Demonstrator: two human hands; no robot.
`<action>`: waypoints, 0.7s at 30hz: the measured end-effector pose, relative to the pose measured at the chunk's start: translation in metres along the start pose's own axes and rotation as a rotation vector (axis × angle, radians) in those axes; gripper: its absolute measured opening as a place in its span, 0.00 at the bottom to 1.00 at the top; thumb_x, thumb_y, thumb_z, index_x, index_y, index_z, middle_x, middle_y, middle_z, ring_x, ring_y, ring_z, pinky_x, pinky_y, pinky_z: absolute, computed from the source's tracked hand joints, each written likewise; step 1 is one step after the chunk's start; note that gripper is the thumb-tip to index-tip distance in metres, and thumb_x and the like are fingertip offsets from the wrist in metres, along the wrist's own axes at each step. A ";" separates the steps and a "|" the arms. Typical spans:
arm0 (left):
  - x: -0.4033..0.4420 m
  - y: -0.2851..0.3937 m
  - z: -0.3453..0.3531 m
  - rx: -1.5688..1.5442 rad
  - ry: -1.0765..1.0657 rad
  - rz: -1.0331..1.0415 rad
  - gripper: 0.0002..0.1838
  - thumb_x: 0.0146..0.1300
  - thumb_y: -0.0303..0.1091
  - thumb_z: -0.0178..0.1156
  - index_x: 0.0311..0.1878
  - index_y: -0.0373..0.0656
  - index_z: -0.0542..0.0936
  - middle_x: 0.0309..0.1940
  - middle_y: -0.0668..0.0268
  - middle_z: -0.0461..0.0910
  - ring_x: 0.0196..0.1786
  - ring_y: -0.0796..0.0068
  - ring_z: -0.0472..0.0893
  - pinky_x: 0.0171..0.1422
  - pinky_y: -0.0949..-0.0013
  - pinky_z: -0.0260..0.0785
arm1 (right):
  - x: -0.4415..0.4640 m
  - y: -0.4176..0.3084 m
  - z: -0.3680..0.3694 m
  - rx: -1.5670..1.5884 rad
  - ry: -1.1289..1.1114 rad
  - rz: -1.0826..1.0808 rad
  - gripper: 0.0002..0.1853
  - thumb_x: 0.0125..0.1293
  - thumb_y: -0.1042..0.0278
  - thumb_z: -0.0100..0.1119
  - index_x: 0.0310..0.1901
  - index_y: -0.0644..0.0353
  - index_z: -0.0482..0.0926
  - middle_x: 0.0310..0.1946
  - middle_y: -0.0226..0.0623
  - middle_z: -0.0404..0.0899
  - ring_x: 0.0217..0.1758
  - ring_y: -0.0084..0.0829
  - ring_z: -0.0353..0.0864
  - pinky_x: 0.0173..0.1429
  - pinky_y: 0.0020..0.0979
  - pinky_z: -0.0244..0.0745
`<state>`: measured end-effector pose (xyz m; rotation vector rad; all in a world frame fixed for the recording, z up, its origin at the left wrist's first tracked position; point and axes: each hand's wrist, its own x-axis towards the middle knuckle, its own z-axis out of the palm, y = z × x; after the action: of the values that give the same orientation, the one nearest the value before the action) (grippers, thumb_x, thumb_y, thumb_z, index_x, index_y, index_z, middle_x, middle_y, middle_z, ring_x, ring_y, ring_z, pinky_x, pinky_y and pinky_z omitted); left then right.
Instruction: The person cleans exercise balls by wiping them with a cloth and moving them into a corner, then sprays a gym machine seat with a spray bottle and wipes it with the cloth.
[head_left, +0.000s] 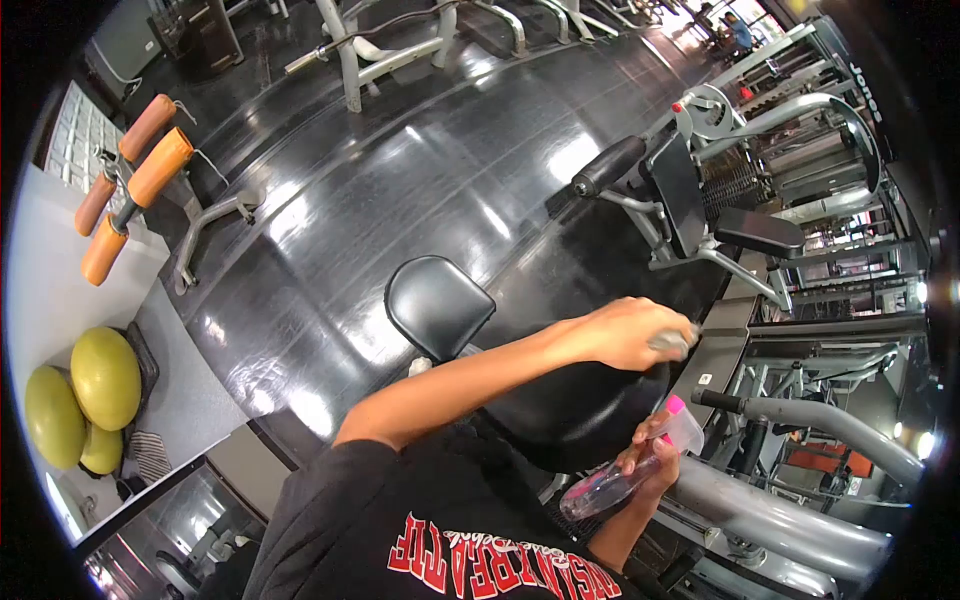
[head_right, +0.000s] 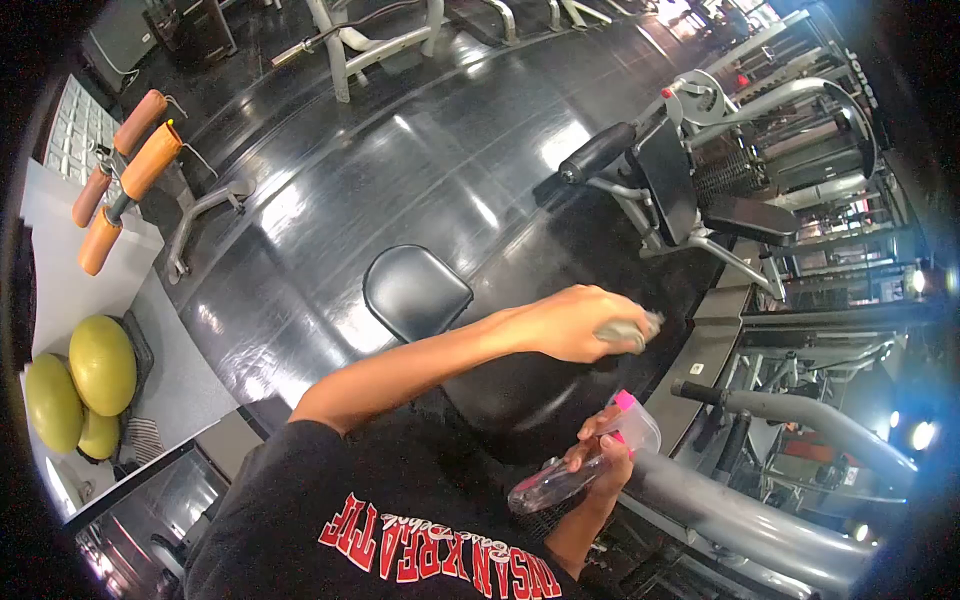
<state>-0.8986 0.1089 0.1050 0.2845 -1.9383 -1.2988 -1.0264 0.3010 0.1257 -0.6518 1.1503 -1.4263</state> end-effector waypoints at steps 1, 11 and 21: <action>0.005 0.009 -0.004 0.053 -0.127 -0.028 0.13 0.61 0.36 0.61 0.47 0.45 0.80 0.46 0.56 0.82 0.51 0.57 0.80 0.54 0.59 0.73 | 0.000 0.001 -0.002 0.011 -0.005 -0.007 0.19 0.55 0.67 0.55 0.45 0.69 0.66 0.29 0.47 0.76 0.13 0.34 0.77 0.22 0.34 0.80; 0.085 -0.033 0.005 0.300 -0.744 -0.191 0.22 0.54 0.45 0.63 0.53 0.50 0.81 0.44 0.60 0.83 0.47 0.61 0.83 0.49 0.60 0.75 | -0.001 -0.003 0.001 0.019 -0.005 -0.015 0.19 0.55 0.67 0.55 0.45 0.69 0.65 0.29 0.47 0.76 0.13 0.33 0.77 0.20 0.32 0.79; 0.030 -0.212 0.042 -0.030 -0.714 -0.640 0.16 0.57 0.39 0.61 0.50 0.50 0.82 0.45 0.63 0.83 0.43 0.65 0.82 0.47 0.61 0.74 | -0.006 -0.002 0.006 -0.023 0.048 -0.052 0.17 0.55 0.68 0.54 0.43 0.69 0.67 0.28 0.48 0.76 0.14 0.33 0.77 0.20 0.31 0.79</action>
<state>-0.9960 0.0247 -0.0716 0.5039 -2.5270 -2.0482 -1.0207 0.3052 0.1315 -0.6710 1.1969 -1.4817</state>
